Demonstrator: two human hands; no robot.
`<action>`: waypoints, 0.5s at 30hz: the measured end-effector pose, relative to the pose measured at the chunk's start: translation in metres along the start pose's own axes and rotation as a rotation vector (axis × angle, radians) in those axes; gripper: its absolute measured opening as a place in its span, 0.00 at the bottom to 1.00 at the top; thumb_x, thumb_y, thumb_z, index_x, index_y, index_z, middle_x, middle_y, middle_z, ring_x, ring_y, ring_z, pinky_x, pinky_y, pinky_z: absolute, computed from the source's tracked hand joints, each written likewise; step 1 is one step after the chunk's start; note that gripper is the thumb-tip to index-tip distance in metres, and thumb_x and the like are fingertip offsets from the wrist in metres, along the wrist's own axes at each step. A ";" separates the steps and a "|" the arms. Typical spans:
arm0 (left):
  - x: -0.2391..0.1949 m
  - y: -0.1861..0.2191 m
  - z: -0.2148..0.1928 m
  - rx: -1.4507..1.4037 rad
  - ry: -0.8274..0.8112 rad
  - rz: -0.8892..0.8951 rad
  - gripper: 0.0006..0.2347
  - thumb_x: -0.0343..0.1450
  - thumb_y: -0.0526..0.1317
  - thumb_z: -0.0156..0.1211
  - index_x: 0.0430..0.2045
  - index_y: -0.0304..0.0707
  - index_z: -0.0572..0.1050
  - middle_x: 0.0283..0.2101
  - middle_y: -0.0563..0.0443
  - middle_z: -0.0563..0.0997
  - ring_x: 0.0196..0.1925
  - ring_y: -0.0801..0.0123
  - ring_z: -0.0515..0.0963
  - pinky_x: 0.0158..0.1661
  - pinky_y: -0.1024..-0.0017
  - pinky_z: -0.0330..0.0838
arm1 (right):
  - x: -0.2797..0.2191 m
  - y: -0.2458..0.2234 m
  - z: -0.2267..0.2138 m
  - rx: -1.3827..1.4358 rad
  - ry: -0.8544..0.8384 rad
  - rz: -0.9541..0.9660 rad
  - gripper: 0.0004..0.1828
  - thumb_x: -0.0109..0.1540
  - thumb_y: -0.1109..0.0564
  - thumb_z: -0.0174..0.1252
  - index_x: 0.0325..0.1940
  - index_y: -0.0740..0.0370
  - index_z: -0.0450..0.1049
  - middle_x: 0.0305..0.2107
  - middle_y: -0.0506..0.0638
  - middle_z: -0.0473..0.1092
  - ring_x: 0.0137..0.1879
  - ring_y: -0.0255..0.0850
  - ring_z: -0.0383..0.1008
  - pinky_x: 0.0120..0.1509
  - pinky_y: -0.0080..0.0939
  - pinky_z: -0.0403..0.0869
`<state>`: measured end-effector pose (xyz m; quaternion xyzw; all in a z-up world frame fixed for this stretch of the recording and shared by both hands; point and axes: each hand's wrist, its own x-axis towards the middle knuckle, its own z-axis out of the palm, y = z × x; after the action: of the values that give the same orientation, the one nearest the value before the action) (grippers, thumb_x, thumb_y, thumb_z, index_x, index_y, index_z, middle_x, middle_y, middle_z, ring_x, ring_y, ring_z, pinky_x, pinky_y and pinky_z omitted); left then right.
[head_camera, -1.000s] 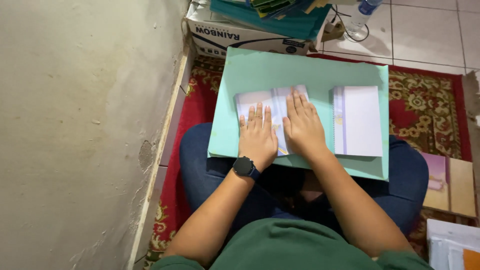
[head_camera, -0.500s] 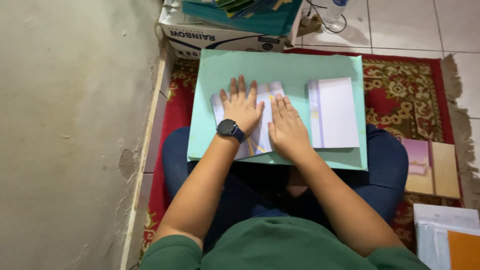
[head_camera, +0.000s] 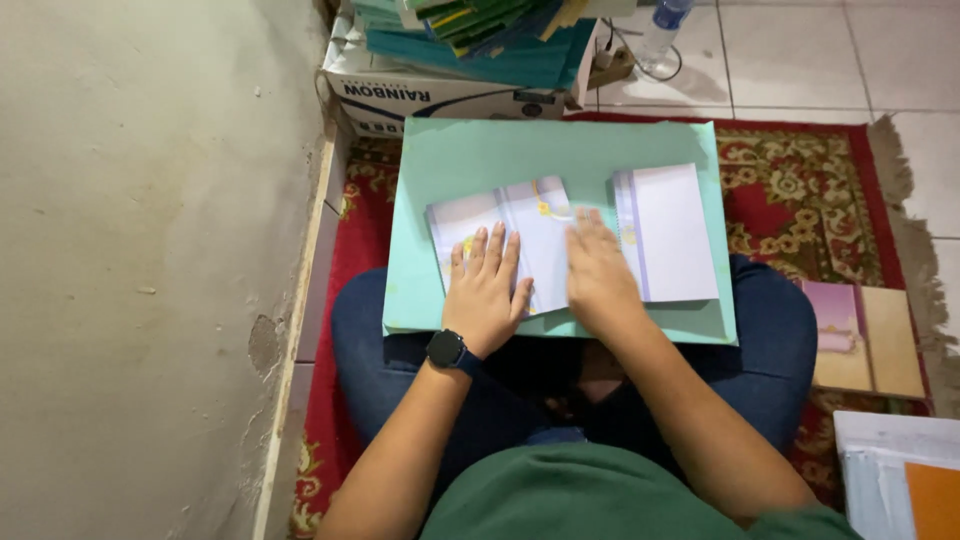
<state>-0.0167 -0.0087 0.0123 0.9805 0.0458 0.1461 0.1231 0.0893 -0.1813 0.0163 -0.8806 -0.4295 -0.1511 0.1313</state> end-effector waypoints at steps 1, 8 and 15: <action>0.000 0.000 -0.001 -0.004 0.005 0.004 0.28 0.78 0.55 0.36 0.71 0.40 0.56 0.74 0.38 0.57 0.75 0.47 0.54 0.69 0.45 0.36 | -0.006 0.011 -0.008 -0.007 0.002 0.001 0.27 0.67 0.55 0.43 0.67 0.72 0.66 0.68 0.68 0.60 0.75 0.61 0.58 0.75 0.55 0.57; -0.001 0.000 -0.003 -0.046 -0.017 -0.001 0.28 0.77 0.55 0.36 0.70 0.39 0.57 0.73 0.37 0.57 0.75 0.45 0.54 0.69 0.44 0.36 | -0.050 0.062 -0.022 -0.160 -0.151 0.496 0.53 0.60 0.37 0.57 0.76 0.77 0.50 0.69 0.81 0.49 0.77 0.72 0.47 0.78 0.69 0.48; 0.000 -0.001 -0.003 -0.037 -0.008 -0.003 0.28 0.77 0.55 0.37 0.71 0.40 0.57 0.74 0.38 0.56 0.76 0.46 0.52 0.69 0.45 0.35 | -0.048 0.074 -0.011 -0.104 -0.252 0.588 0.54 0.63 0.31 0.53 0.76 0.77 0.48 0.69 0.81 0.50 0.77 0.71 0.49 0.77 0.67 0.52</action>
<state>-0.0176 -0.0075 0.0147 0.9786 0.0443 0.1426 0.1415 0.1183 -0.2643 0.0006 -0.9843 -0.1611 -0.0181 0.0702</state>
